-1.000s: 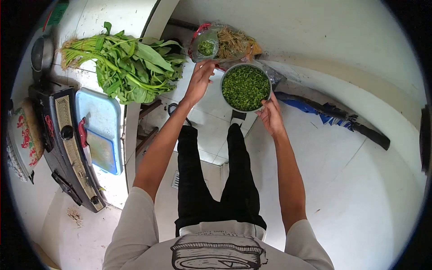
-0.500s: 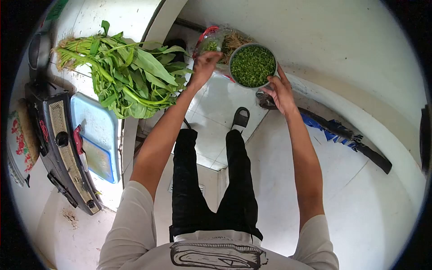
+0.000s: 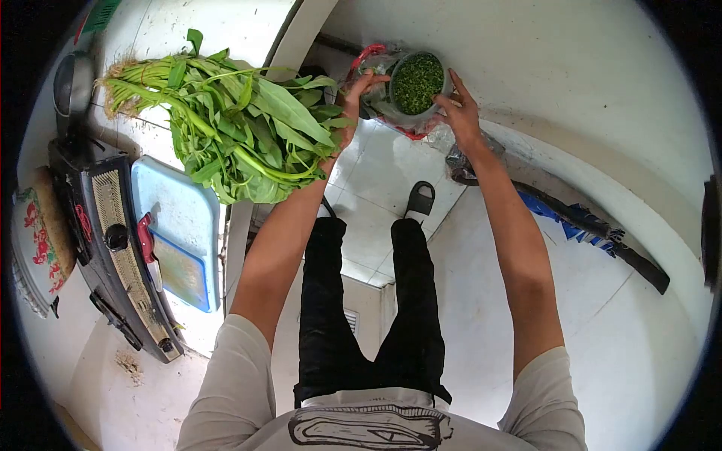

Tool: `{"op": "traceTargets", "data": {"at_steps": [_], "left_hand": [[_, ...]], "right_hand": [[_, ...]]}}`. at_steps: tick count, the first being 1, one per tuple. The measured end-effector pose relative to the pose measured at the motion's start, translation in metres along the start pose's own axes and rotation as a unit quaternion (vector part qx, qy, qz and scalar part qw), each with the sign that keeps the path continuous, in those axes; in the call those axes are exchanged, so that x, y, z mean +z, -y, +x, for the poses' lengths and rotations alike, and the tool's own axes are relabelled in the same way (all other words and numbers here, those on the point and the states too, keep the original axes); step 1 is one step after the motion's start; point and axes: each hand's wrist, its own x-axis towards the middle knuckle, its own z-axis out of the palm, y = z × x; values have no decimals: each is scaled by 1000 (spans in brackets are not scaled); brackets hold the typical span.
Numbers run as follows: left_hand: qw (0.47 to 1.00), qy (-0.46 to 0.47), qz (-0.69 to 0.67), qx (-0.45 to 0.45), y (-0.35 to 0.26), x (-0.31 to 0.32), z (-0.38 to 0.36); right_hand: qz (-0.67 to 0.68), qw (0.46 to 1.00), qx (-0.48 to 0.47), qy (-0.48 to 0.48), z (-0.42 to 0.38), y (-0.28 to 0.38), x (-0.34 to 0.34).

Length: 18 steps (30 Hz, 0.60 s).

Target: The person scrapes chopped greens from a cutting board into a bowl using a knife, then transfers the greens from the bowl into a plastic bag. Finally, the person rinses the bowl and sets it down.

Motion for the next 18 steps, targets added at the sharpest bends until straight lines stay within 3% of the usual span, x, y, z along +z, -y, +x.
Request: {"op": "traceTargets", "data": {"at_steps": [3, 5, 7, 13, 18], "left_hand": [[999, 25, 31, 19, 5, -2, 4], [999, 16, 33, -21, -9, 6, 3], [993, -12, -7, -118, -27, 15, 3], [980, -43, -139, -136, -29, 12, 8], [983, -49, -129, -118, -32, 10, 3]], "right_hand": [[-88, 992, -92, -29, 15, -14, 5], [-164, 970, -173, -41, 22, -19, 7], [-249, 934, -250, -51, 21, -10, 14], [-312, 923, -217, -66, 9, -4, 31], [-359, 899, -244, -57, -1, 3, 45]]}}
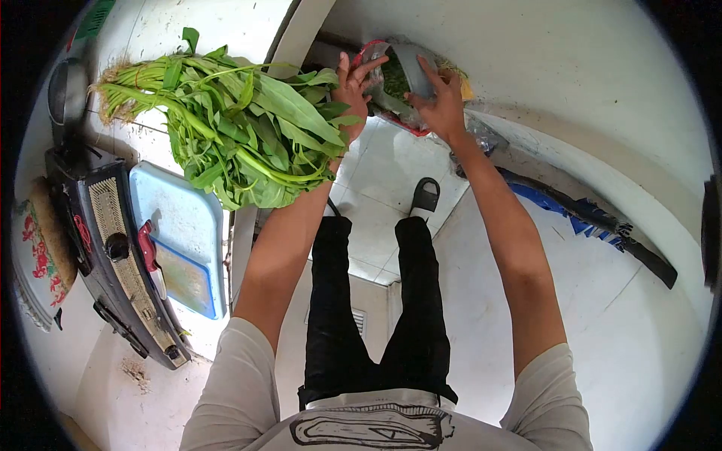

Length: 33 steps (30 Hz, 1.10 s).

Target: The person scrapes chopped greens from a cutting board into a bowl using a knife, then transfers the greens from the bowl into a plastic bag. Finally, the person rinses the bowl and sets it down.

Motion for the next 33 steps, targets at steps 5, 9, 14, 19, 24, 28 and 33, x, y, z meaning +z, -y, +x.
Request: {"op": "traceTargets", "data": {"at_steps": [5, 9, 14, 19, 24, 28, 33], "left_hand": [[1000, -12, -16, 5, 1, -4, -1], [996, -52, 63, 24, 8, -9, 1], [989, -64, 127, 39, 26, -13, 4], [994, -84, 59, 28, 21, -6, 0], [991, -109, 28, 68, 17, -12, 5], [995, -80, 15, 64, 22, -24, 17], [978, -110, 124, 130, 29, -10, -1]], "right_hand": [[-97, 991, -80, 40, -5, 17, 1], [-186, 965, -170, 77, -4, 19, 2], [-300, 920, -237, 87, -2, 9, 7], [-280, 928, -229, 90, -3, 6, 6], [-120, 980, -155, 17, -6, 12, -16], [43, 995, -64, -64, -11, 1, -28], [209, 972, 38, -99, -19, -20, -38]]}}
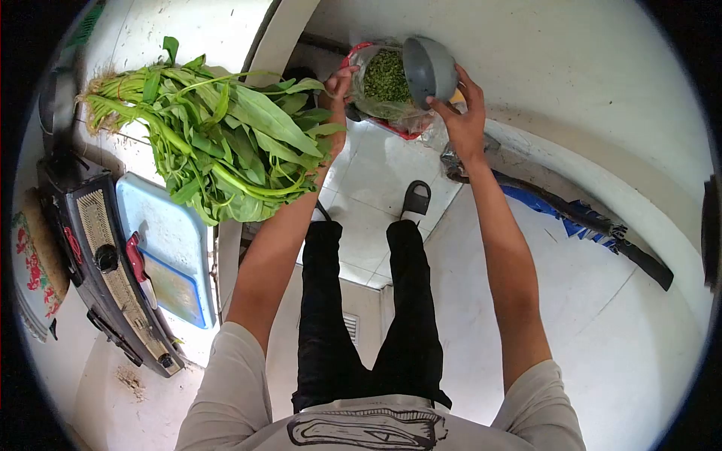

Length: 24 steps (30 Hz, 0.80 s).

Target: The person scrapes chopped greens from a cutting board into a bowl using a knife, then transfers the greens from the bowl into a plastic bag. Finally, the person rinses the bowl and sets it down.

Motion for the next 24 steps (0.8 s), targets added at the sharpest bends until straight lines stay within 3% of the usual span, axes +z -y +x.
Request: {"op": "traceTargets", "data": {"at_steps": [3, 7, 10, 13, 16, 19, 24], "left_hand": [[979, -24, 174, 106, 2, 1, -7], [896, -92, 377, 214, 0, 5, -32], [933, -84, 301, 179, -11, 15, -42], [973, -23, 158, 167, -7, 14, -32], [995, 41, 43, 77, -15, 17, -9], [969, 188, -108, -122, -29, 16, 12], [991, 118, -45, -48, -18, 32, 24]], "right_hand": [[109, 991, 63, -35, -11, 3, -8], [227, 961, 148, -60, -29, 5, -17], [358, 900, 242, -52, -38, 12, -20], [389, 879, 273, -29, -41, 18, -23], [411, 868, 277, 33, -32, 25, -31], [452, 851, 250, 90, -22, 23, -30], [481, 825, 272, 118, 2, 26, -17]]}}
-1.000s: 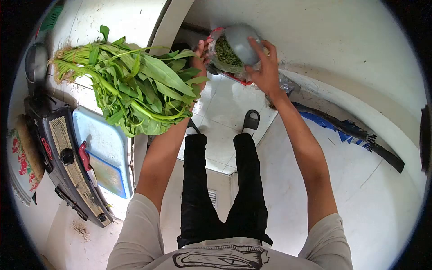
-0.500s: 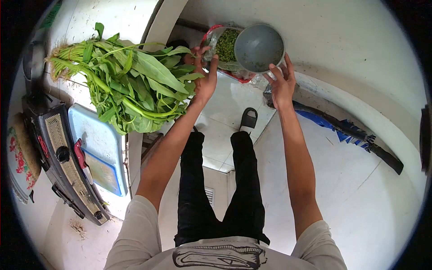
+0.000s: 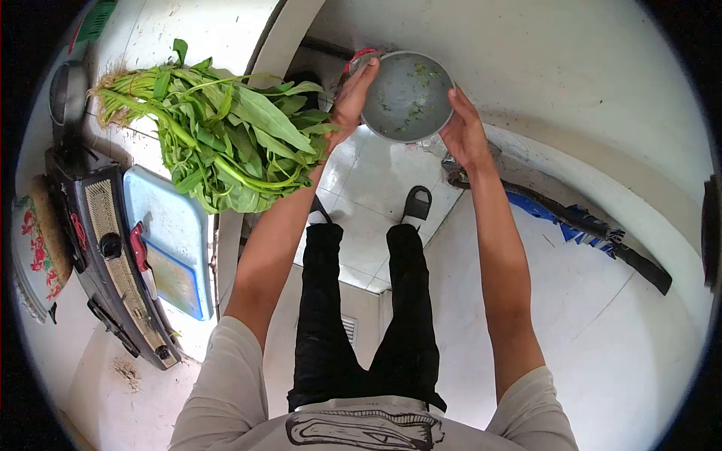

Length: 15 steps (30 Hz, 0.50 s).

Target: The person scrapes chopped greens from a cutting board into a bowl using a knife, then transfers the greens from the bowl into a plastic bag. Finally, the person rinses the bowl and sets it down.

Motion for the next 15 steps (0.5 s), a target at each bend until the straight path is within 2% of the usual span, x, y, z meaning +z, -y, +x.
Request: {"op": "traceTargets", "data": {"at_steps": [1, 3, 7, 10, 13, 15], "left_hand": [[1000, -1, 15, 21, -3, 2, 1], [989, -30, 120, 82, -17, 11, -5], [924, -98, 319, 185, -26, 19, -7], [860, -109, 435, 243, -27, 20, -5], [845, -104, 450, 270, -24, 23, -5], [852, -77, 457, 243, -23, 24, -7]], "right_hand": [[12, 1000, 10, -8, 8, 0, -2], [-84, 992, 11, -90, 26, -2, -8], [-269, 947, -78, -156, 37, -7, -6], [-402, 909, -77, -78, 37, -5, -7], [-303, 949, -85, 24, 48, -13, 7], [-127, 990, -64, 12, 64, -19, 23]]}}
